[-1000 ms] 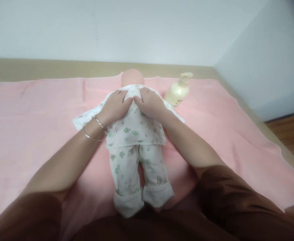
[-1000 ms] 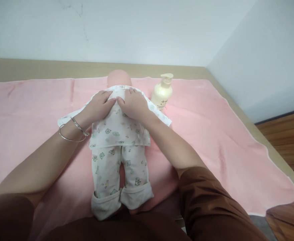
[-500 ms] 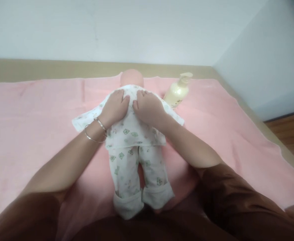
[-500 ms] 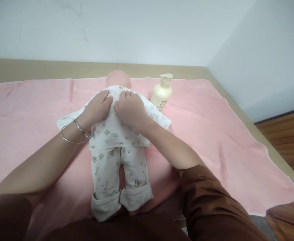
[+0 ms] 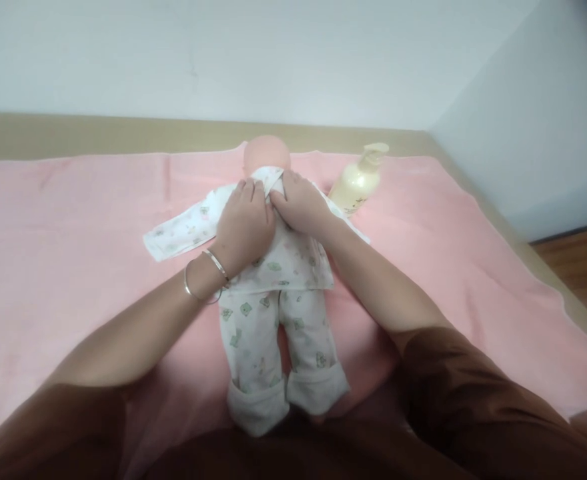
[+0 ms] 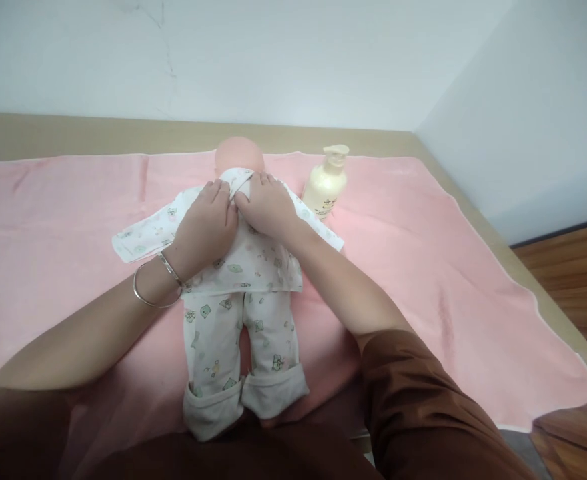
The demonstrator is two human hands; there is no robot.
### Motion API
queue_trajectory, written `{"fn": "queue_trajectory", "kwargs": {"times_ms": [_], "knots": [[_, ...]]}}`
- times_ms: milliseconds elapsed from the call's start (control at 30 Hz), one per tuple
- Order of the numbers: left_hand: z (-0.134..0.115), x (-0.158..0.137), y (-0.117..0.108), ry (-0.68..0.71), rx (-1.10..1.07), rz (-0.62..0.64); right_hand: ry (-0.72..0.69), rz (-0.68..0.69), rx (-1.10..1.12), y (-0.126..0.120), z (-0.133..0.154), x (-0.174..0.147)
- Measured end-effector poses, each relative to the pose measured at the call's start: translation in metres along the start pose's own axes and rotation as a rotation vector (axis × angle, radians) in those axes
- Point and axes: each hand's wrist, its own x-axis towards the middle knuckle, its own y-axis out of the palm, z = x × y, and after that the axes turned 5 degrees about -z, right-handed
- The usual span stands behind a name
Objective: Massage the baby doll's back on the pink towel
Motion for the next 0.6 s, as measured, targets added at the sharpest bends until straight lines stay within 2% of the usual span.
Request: {"fn": "queue_trajectory", "kwargs": {"times_ms": [167, 300, 433, 600], "knots": [[0.012, 0.011, -0.003, 0.062, -0.004, 0.087, -0.061, -0.078, -0.133, 0.003, 0.011, -0.018], [0.02, 0.026, -0.011, -0.113, 0.0, 0.17, -0.163, -0.121, -0.242, 0.007, 0.023, -0.038], [0.021, 0.03, -0.008, -0.168, -0.005, 0.103, -0.215, -0.119, -0.264, 0.008, 0.025, -0.041], [0.02, 0.027, -0.002, -0.171, 0.003, 0.067, -0.163, -0.072, -0.133, 0.006, 0.009, -0.017]]}}
